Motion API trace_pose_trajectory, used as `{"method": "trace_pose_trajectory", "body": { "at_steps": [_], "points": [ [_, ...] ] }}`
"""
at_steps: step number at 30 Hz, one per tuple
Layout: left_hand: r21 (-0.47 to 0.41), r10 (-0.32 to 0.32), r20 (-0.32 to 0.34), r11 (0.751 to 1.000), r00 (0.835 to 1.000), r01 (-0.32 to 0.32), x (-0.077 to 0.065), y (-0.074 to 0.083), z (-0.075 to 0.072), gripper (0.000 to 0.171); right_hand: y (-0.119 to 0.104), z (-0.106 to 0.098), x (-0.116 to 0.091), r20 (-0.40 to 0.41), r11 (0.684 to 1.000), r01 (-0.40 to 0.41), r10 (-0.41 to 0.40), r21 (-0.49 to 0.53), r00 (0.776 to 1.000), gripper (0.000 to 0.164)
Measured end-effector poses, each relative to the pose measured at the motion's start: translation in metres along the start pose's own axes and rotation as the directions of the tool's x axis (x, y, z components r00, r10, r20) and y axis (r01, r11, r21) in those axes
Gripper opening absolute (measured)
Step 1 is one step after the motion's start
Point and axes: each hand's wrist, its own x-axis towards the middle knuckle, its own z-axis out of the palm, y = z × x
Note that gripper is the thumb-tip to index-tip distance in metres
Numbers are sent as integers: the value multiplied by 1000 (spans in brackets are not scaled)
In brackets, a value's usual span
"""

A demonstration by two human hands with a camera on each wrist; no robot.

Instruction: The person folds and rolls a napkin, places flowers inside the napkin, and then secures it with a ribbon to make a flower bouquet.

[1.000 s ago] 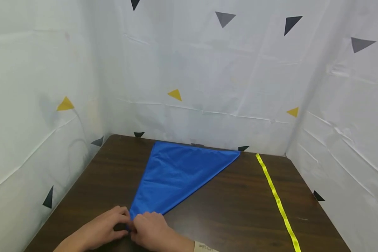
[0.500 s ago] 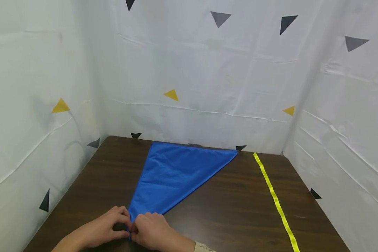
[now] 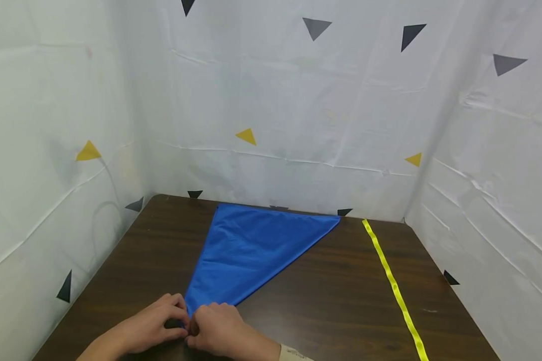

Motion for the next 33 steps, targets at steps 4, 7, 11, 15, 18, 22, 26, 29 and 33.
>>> {"method": "trace_pose_trajectory", "body": {
  "at_steps": [4,7,11,15,18,22,26,29,33],
  "points": [
    [-1,-31,25,1000,999,31,2,-1,-2,7,-4,4,5,26,999,-27,28,-41,999,22],
    [4,-44,33,999,998,44,2,0,-2,1,-8,5,6,34,994,-49,52,-95,998,40],
    [11,-57,35,998,998,56,3,2,-3,8,-14,4,7,36,989,-58,63,-137,997,45],
    [-14,-66,44,998,997,66,2,4,-3,7,-16,3,6,30,988,-57,62,-146,998,40],
    [-33,-72,53,997,996,74,0,3,-3,8,-16,4,5,7,986,-58,60,-159,998,36],
    [-30,-54,40,998,998,56,-2,2,-2,19,-14,5,4,-45,983,-69,62,-172,997,33],
    [-34,-7,14,999,1000,7,-3,1,0,20,-11,2,3,-44,989,-86,81,-121,996,40],
    [-54,6,10,999,1000,-6,-2,0,1,13,-9,-2,1,-10,995,-86,85,-54,996,43],
    [-77,-13,23,997,1000,14,-2,-2,2,6,-8,-4,-2,17,997,-77,77,4,997,44]
  ]
}}
